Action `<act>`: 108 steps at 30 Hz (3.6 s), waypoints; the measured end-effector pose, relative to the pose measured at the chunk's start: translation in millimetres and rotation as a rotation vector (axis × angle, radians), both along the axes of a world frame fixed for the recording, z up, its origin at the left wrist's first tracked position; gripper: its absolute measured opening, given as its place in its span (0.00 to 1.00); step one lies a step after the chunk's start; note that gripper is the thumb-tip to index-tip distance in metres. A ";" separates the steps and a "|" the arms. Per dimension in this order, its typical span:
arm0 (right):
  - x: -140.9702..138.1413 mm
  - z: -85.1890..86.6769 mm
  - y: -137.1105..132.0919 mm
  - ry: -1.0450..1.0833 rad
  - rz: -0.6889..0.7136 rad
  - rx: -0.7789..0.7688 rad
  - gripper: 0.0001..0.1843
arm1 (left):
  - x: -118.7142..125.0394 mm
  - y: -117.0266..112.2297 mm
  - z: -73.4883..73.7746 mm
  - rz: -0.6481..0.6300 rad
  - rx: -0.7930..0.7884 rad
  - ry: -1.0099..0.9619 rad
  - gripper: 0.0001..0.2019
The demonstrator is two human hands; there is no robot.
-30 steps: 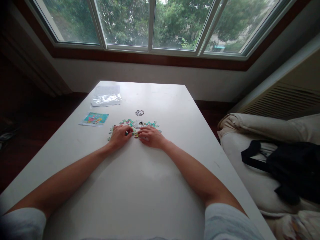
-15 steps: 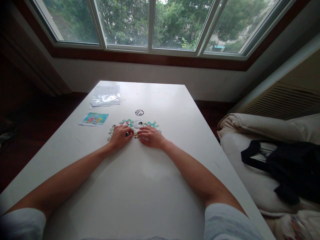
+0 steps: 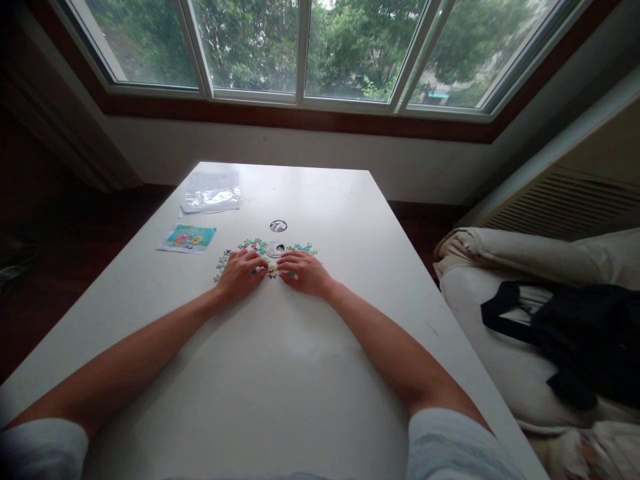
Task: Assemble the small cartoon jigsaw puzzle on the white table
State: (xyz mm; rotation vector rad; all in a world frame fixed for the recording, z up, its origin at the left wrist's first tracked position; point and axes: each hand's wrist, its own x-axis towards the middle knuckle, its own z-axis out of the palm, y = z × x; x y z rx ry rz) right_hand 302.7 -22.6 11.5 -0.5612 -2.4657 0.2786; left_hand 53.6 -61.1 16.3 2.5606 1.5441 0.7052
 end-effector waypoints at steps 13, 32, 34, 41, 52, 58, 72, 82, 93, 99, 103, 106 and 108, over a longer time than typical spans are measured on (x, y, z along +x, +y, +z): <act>23.4 -12.3 31.5 0.141 -0.381 -0.039 0.07 | -3.7 -6.1 3.1 -0.215 -0.004 0.045 0.13; -3.1 5.9 62.8 -0.212 -0.507 -0.082 0.11 | -3.9 -5.2 1.4 -0.244 0.095 0.106 0.15; -9.4 10.0 63.3 -0.260 -0.539 -0.062 0.10 | -4.3 -5.3 2.8 -0.227 0.100 0.118 0.15; -24.2 19.9 57.0 -0.418 -0.597 -0.067 0.07 | -5.0 -5.2 2.6 -0.218 0.100 0.134 0.14; -22.8 16.9 64.7 -0.330 -0.545 -0.158 0.02 | -4.9 -5.1 3.0 -0.228 0.091 0.125 0.17; -15.4 13.3 47.8 0.058 -0.483 -0.232 0.06 | -3.6 -2.3 -1.5 -0.258 0.087 0.073 0.14; -38.4 -1.0 -4.5 0.094 -0.524 -0.399 0.05 | -8.9 0.6 -2.5 -0.258 0.063 0.042 0.12; -46.4 -1.8 -10.2 0.068 -0.552 -0.323 0.05 | -10.4 2.4 -3.3 -0.261 0.062 0.060 0.12; -48.5 0.2 -10.5 0.049 -0.575 -0.333 0.04 | -10.7 2.6 -5.4 -0.260 0.058 0.060 0.12; -46.7 -2.4 -8.3 0.062 -0.572 -0.369 0.04 | -11.2 3.2 -6.4 -0.267 0.061 0.060 0.13; -46.5 -2.0 -9.1 0.048 -0.543 -0.351 0.04 | -11.3 3.7 -6.8 -0.271 0.058 0.068 0.13; -46.5 -1.1 -10.1 0.030 -0.538 -0.329 0.04 | -11.0 3.5 -5.7 -0.268 0.061 0.069 0.13; -46.3 -1.2 -10.1 0.023 -0.535 -0.320 0.05 | -10.6 3.1 -4.6 -0.266 0.056 0.066 0.13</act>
